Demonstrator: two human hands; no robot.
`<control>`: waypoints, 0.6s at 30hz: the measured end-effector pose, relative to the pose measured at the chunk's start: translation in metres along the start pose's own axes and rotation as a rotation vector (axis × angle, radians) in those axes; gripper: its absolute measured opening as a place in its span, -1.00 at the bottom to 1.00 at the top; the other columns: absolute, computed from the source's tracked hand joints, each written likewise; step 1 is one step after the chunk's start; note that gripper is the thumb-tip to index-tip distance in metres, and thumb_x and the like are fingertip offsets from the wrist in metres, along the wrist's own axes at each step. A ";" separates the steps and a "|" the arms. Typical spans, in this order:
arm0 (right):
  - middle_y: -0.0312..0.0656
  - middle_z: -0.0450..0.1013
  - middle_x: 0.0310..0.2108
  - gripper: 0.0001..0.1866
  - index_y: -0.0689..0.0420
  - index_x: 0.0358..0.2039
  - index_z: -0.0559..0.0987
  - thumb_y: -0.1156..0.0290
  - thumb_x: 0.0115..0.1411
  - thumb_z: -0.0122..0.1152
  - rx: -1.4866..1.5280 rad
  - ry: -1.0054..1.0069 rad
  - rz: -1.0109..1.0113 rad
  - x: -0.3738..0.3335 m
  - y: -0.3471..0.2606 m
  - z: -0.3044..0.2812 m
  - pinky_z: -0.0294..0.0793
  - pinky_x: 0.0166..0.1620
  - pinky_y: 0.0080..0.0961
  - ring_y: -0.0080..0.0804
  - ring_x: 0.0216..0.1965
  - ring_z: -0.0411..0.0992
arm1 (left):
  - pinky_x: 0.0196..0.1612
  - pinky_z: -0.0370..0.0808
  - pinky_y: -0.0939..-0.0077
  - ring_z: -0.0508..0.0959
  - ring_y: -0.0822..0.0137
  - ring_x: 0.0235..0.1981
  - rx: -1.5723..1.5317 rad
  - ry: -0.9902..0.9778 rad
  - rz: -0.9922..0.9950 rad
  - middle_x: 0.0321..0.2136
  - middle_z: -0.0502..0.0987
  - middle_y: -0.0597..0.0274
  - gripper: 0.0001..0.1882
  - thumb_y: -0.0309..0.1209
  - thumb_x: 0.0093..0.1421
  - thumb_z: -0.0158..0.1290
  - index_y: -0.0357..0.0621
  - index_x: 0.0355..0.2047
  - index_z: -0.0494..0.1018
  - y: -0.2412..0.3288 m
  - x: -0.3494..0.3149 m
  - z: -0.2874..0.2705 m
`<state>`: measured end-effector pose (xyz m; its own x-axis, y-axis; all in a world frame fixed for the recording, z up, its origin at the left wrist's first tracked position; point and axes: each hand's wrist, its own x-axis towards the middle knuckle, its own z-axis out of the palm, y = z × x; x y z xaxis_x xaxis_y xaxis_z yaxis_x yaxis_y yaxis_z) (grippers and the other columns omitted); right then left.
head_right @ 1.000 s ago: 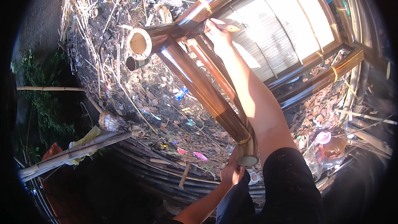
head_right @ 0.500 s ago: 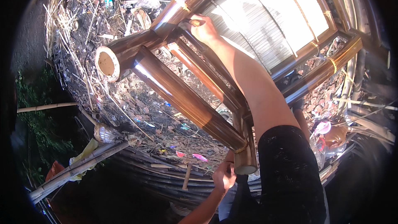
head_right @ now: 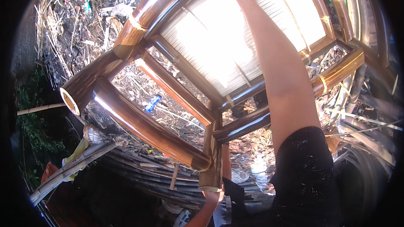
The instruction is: The person paints a bamboo chair with dark varnish using a brush, repeatedly dipping the brush into a container and applying the finish to the frame and seat. The chair is repositioned several times to access different sides.
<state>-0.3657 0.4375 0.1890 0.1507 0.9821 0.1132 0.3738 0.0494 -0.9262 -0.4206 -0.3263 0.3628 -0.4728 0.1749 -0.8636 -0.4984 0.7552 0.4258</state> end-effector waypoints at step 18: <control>-0.03 0.50 -0.36 -0.78 0.09 -0.32 0.52 0.24 0.15 0.29 -0.458 0.259 -0.460 0.197 0.085 -0.165 0.48 -0.18 -0.17 0.03 -0.30 0.48 | -0.17 0.55 0.27 0.61 0.08 -0.24 0.947 0.069 0.329 -0.28 0.58 -0.02 -0.70 -0.34 0.18 0.13 -0.25 -0.13 0.47 0.058 -0.004 0.079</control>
<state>-0.1534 0.6049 0.1920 0.0761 0.8019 0.5925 0.7916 0.3127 -0.5249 -0.3903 -0.2333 0.3698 -0.5393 0.4506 -0.7114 0.4334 0.8728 0.2243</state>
